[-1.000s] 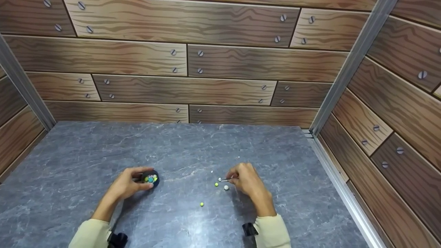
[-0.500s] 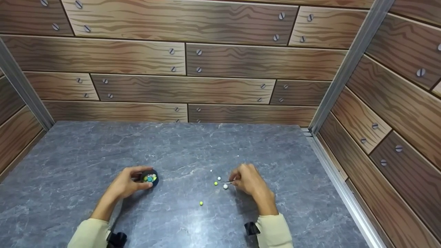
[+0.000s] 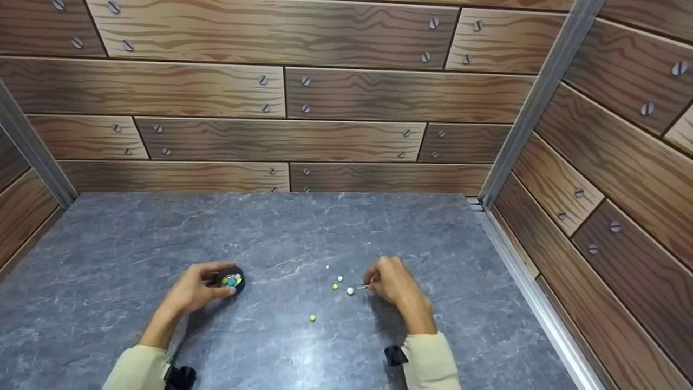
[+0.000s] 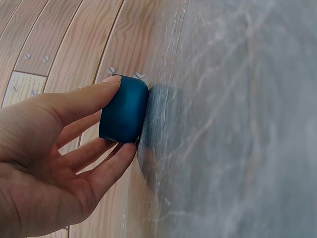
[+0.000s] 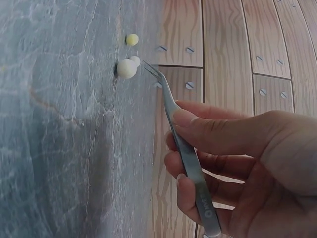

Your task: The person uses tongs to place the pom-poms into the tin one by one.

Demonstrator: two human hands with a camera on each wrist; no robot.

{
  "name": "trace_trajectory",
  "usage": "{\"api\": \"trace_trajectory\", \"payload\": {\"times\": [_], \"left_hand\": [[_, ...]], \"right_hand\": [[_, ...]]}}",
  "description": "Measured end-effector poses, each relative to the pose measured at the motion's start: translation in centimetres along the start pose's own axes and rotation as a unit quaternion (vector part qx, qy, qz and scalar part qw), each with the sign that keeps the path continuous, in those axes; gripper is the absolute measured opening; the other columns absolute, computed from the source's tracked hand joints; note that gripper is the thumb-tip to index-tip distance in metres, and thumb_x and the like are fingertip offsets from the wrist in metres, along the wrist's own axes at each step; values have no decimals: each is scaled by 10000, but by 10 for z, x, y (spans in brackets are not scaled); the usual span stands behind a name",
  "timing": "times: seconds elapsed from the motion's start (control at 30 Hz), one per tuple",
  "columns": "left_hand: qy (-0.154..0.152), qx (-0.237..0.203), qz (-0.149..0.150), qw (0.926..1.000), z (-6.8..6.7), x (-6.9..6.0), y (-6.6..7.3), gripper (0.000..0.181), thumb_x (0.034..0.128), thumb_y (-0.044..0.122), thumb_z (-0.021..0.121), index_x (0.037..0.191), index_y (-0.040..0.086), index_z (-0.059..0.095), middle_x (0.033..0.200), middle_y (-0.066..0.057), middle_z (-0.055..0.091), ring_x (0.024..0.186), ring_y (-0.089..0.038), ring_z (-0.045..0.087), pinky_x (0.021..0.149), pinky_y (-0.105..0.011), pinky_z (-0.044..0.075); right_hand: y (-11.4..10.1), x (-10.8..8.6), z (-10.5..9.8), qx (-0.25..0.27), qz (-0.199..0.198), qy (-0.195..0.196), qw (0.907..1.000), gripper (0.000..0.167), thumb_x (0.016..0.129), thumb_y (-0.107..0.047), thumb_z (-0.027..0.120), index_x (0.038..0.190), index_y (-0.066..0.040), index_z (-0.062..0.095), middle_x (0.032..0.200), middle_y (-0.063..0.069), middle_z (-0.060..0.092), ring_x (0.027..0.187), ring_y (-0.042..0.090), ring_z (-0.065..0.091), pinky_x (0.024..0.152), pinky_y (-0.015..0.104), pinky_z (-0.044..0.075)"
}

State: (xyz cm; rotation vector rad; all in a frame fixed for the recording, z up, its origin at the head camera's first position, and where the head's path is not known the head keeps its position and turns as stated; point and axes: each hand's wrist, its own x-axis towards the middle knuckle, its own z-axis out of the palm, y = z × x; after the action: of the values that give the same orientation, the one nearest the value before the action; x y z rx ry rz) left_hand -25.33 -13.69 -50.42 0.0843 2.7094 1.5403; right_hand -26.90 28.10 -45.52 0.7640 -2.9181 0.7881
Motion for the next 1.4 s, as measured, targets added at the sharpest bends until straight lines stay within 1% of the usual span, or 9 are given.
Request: {"api": "trace_trajectory", "payload": {"times": [0.17,0.37,0.53,0.7,0.87,1.03,1.2,1.3,1.4], "left_hand": [[40,46,4,10000,-1,1,-1,524,816,55,861,1315,86,706,1253,-189,728,1150,-336,698,1000,-505,539],[66,88,22,9999,0,-1,-2,516,811,59,867,1303,93,714,1247,-191,730,1149,-341,697,1001,-514,537],[34,84,-19,10000,1,0,-2,523,808,64,870,1306,103,713,1262,-203,721,1165,-354,689,1010,-525,531],[26,78,67,9999,1,2,1,516,810,74,871,1302,99,715,1234,-202,733,1143,-344,699,997,-518,536],[62,125,35,9999,0,3,1,509,808,82,875,1292,108,722,1215,-191,743,1132,-329,705,997,-509,535],[92,107,94,9999,0,3,0,510,803,76,877,1289,108,725,1228,-193,736,1138,-332,699,995,-513,535],[90,111,93,9999,1,3,-1,507,807,79,874,1290,118,726,1242,-182,733,1142,-323,698,997,-505,538],[102,154,121,9998,1,2,-1,510,802,86,880,1288,117,727,1249,-185,730,1143,-328,697,998,-509,537],[125,185,116,9997,0,1,-2,508,798,88,884,1282,113,730,1241,-183,734,1131,-325,704,986,-507,542]], "right_hand": [[-1,3,1,-62,96,1,9999,152,759,62,789,869,-38,821,652,20,677,600,12,470,545,190,399],[2,2,2,-55,105,5,9999,168,764,75,768,881,-35,818,699,30,707,622,30,504,561,202,429],[4,0,3,-70,79,32,9999,165,756,74,764,869,-36,816,686,25,694,619,22,492,556,203,420],[6,1,2,-138,87,72,9998,165,752,70,766,862,-44,815,677,22,690,613,6,474,558,203,409],[6,1,2,-208,-25,24,9998,179,754,81,749,861,-48,813,683,29,699,613,0,463,556,202,400],[5,2,3,-282,-103,91,9995,182,745,85,757,845,-57,812,677,22,697,611,-2,458,553,200,398],[6,3,6,-392,-168,124,9990,177,730,78,761,824,-64,810,643,-8,656,605,-8,430,549,200,377],[6,4,8,-392,-162,174,9989,170,721,76,765,810,-63,806,622,-20,622,600,-4,417,547,204,366],[6,5,10,-347,-156,176,9991,169,721,81,757,809,-55,805,622,-23,619,602,0,422,547,206,374]]}}
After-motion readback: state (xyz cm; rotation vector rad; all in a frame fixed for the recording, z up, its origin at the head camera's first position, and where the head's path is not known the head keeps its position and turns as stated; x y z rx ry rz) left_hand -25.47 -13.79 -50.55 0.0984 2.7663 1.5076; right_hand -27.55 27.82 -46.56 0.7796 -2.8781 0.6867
